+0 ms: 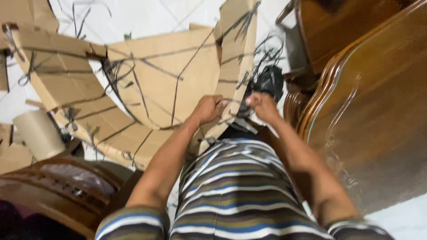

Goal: Assembling a large curved cardboard structure by threading and twisting wires through holes to join panels.

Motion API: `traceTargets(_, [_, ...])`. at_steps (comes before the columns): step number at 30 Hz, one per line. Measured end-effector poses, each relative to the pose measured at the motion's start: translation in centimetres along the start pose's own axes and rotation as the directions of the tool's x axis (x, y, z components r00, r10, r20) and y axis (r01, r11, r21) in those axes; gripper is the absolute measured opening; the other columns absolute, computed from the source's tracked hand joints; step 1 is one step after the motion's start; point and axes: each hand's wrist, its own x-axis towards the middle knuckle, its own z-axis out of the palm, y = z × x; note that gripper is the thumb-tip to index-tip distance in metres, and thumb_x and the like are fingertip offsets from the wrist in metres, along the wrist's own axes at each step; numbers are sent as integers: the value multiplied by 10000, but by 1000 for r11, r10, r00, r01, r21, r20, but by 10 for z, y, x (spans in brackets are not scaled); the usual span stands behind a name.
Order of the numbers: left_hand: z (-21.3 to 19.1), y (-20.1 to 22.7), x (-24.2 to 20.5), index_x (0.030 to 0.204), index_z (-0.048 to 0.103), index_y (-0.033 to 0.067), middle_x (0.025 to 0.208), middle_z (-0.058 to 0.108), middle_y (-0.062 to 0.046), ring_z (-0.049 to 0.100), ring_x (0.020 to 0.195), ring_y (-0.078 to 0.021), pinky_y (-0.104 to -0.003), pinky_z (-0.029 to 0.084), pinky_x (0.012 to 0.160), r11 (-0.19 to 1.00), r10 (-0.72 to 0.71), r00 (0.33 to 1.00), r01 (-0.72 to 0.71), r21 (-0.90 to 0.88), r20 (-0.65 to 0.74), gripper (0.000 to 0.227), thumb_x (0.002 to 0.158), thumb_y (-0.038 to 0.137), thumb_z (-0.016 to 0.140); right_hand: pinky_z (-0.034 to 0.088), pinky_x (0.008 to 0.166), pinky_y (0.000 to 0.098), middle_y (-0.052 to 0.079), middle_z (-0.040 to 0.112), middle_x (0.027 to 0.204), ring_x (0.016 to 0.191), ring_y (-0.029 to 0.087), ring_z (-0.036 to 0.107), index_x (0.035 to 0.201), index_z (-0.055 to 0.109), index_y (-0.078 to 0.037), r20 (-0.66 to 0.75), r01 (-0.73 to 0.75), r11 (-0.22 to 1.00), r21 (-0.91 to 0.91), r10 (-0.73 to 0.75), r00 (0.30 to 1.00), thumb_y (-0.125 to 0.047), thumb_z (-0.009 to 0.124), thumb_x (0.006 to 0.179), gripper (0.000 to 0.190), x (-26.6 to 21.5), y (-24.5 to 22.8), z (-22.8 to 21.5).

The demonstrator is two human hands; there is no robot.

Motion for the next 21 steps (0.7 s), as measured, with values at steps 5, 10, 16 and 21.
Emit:
traceTargets(5, [-3, 18, 1, 818, 645, 77, 775, 636, -189, 637, 795, -359, -458, 513, 792, 939, -82, 997, 73, -335, -14, 254, 985, 268, 637, 523, 861, 470, 141, 735, 839, 927, 407, 694, 1018, 764, -165, -71, -70, 984, 164, 83, 994, -277, 643, 961, 174, -7, 8, 3])
traceTargets(10, [-3, 77, -1, 850, 714, 103, 660, 588, 2, 544, 669, -110, -234, 454, 618, 557, -296, 955, 170, -813, -4, 175, 971, 200, 631, 518, 829, 410, 69, 739, 827, 858, 254, 687, 1013, 777, -205, -25, -175, 960, 220, 185, 982, -308, 702, 959, 139, -27, 27, 11])
traceTargets(16, [0, 63, 4, 990, 775, 86, 732, 689, -6, 583, 716, -91, -270, 510, 676, 692, -258, 966, 186, -697, 2, 164, 917, 233, 766, 478, 745, 354, 43, 624, 698, 739, 185, 576, 966, 789, -184, -30, -216, 943, 253, 231, 972, -262, 695, 941, 125, -81, -46, -51])
traceTargets(21, [5, 50, 14, 1052, 787, 92, 820, 709, -84, 683, 810, -204, -363, 556, 792, 882, -78, 997, 73, -466, 8, 223, 839, 157, 799, 450, 702, 319, 23, 554, 649, 717, 157, 522, 959, 785, -141, -46, -96, 954, 283, 113, 993, -193, 693, 945, 106, -86, -73, -77])
